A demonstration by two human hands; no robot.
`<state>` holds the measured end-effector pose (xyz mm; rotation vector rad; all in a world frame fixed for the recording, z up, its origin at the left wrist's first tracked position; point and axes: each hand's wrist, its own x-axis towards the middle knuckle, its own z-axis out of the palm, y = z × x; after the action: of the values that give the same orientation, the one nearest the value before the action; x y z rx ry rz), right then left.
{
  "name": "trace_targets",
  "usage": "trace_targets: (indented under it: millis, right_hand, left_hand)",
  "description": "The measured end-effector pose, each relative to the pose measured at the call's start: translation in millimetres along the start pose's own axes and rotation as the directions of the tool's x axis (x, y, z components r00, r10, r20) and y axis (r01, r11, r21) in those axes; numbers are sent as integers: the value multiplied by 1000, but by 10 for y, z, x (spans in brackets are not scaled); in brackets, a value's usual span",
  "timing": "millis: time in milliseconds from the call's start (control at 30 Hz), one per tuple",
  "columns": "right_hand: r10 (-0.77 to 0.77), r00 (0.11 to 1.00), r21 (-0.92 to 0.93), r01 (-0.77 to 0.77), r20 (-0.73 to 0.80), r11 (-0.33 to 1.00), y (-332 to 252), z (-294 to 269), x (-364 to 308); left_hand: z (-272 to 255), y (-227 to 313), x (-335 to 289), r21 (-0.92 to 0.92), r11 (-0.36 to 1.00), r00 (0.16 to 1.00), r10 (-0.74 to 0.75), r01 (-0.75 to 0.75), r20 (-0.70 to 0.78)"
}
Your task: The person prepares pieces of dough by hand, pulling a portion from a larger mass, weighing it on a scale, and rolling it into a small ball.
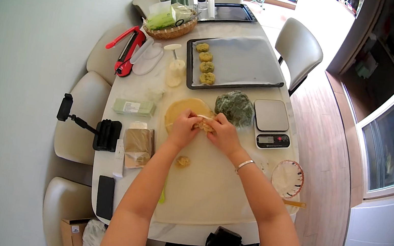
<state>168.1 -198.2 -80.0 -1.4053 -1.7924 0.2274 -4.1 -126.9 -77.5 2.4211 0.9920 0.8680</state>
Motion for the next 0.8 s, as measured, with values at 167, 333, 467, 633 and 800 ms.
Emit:
trace_targets:
  millis: [167, 333, 467, 633, 800]
  right_hand:
    - [-13, 996, 141, 25, -88, 990, 21, -118, -90]
    - [410, 911, 593, -353, 42, 724, -178, -454, -47]
    - [516, 819, 628, -543, 251, 557, -126, -842, 9]
    - [449, 839, 696, -520, 308, 495, 64, -1349, 37]
    - [426, 867, 315, -493, 261, 811, 83, -1962, 102]
  left_hand:
    - [16, 32, 11, 40, 999, 1000, 11, -11, -10]
    - [-49, 141, 65, 185, 983, 995, 4, -22, 102]
    - [-176, 700, 143, -35, 993, 985, 112, -109, 129]
    - [133, 1191, 494, -407, 902, 988, 153, -142, -5]
    - [347, 1481, 923, -299, 936, 967, 228, -186, 112]
